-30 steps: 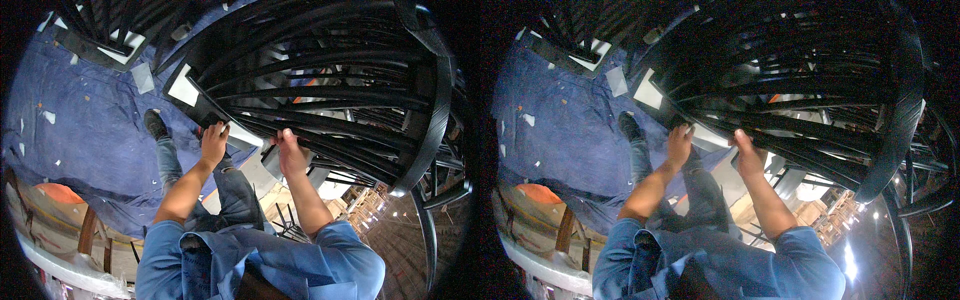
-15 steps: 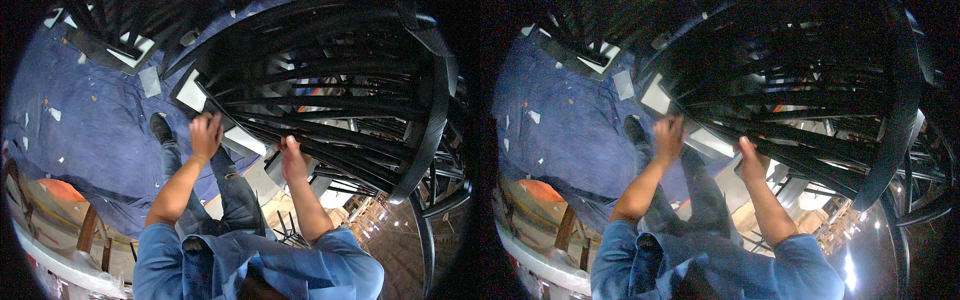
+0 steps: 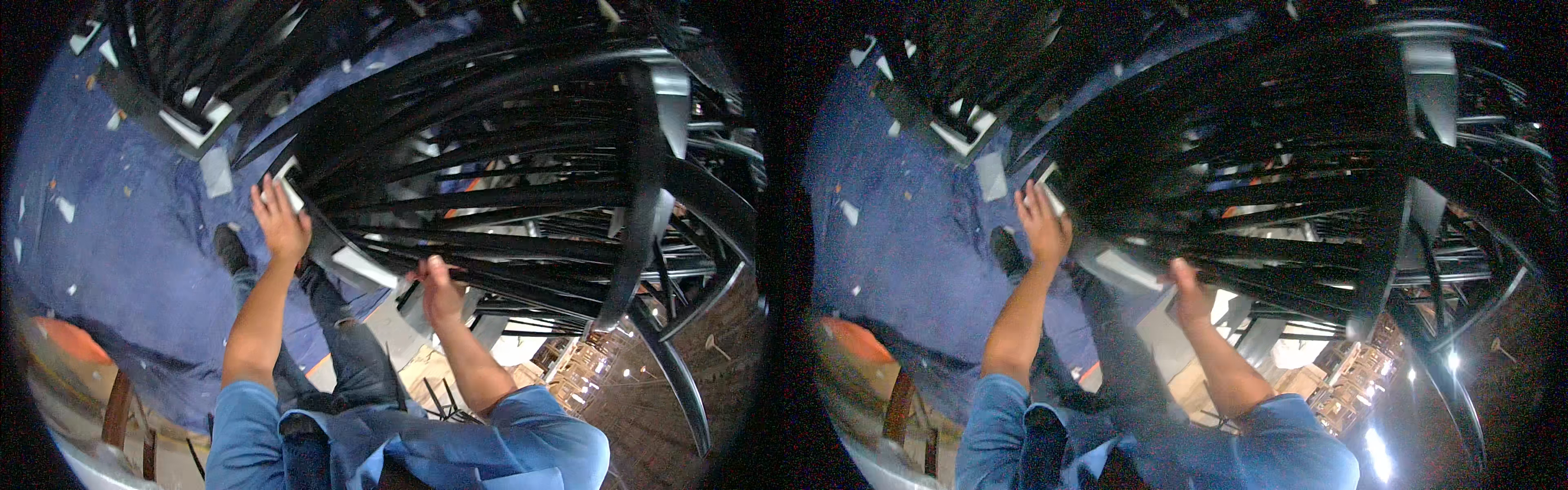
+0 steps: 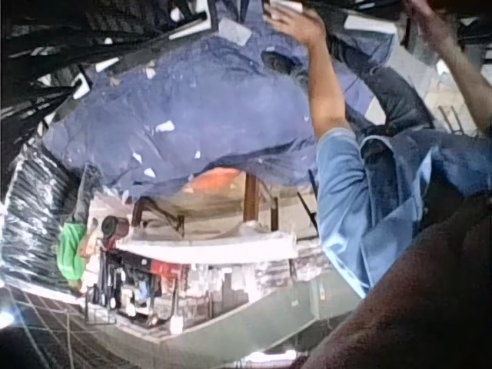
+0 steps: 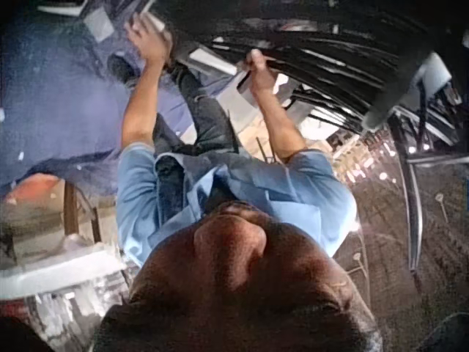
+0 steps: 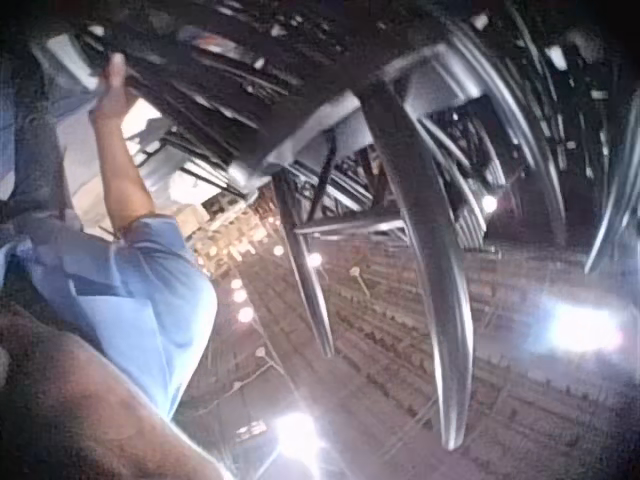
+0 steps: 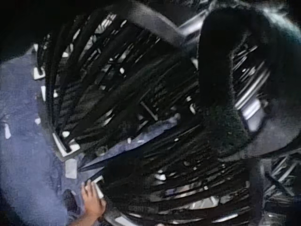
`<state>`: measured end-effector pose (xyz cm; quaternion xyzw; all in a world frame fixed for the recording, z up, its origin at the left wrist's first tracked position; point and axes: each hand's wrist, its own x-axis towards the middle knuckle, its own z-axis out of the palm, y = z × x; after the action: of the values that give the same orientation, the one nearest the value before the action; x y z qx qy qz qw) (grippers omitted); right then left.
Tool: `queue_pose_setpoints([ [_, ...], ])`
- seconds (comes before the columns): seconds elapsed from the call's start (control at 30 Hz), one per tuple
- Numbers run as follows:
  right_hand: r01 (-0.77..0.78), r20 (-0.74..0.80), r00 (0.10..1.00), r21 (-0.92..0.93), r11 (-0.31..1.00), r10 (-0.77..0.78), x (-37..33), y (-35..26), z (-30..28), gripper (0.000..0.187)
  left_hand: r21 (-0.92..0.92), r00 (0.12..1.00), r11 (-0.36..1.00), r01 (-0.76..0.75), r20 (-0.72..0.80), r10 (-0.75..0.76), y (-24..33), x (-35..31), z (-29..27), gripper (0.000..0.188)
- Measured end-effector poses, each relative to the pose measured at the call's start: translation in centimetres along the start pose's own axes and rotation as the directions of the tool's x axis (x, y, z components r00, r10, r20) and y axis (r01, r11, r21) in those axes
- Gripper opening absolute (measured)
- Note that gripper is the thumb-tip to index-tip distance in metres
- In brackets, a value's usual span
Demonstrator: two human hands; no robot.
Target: The person picks white foam pieces from a plastic bag and places them on the seats of black chairs. The person then lifts and stacks the chairs into a pile.
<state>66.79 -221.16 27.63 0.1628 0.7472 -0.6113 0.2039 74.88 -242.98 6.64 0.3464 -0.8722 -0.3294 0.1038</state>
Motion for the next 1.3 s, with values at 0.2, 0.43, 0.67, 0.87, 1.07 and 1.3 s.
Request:
queue_pose_setpoints([
  [0.2, 0.042, 0.004, 0.999, -0.031, 0.999, -0.042, 0.9, 0.5, 0.0, 0.017, -0.022, 0.999, 0.999, 0.027, 0.027, -0.026, 0.4, -0.1, -0.8, 0.088],
  [0.43, -0.009, -0.06, 0.998, -0.082, 0.997, 0.004, -2.1, -1.5, -0.9, 0.021, -0.033, 0.998, 0.999, 0.019, 0.063, -0.017, 0.4, 0.0, -2.0, 0.09],
  [0.67, 0.206, -0.203, 0.922, -0.462, 0.863, -0.329, -9.8, -13.7, -10.2, 0.03, -0.279, 0.995, 0.957, -0.082, -0.076, 0.063, 4.8, -0.6, -5.0, 0.071],
  [0.87, 0.475, -0.443, 0.651, -0.396, 0.786, -0.617, -10.9, -20.1, -19.4, 0.049, -0.792, 0.943, 0.538, -0.288, -0.136, 0.305, 23.1, 5.0, -17.8, 0.035],
  [1.07, 0.384, -0.419, 0.864, 0.194, 0.903, -0.277, -9.4, -25.0, -16.8, 0.076, -0.82, 0.877, 0.564, -0.1, 0.195, 0.439, 32.7, 11.8, -26.5, 0.075],
  [1.3, 0.251, -0.391, 0.92, 0.573, 0.78, -0.01, -1.8, -22.9, -21.4, 0.062, -0.744, 0.847, 0.665, -0.066, 0.311, 0.431, 37.2, 11.6, -28.2, 0.091],
])
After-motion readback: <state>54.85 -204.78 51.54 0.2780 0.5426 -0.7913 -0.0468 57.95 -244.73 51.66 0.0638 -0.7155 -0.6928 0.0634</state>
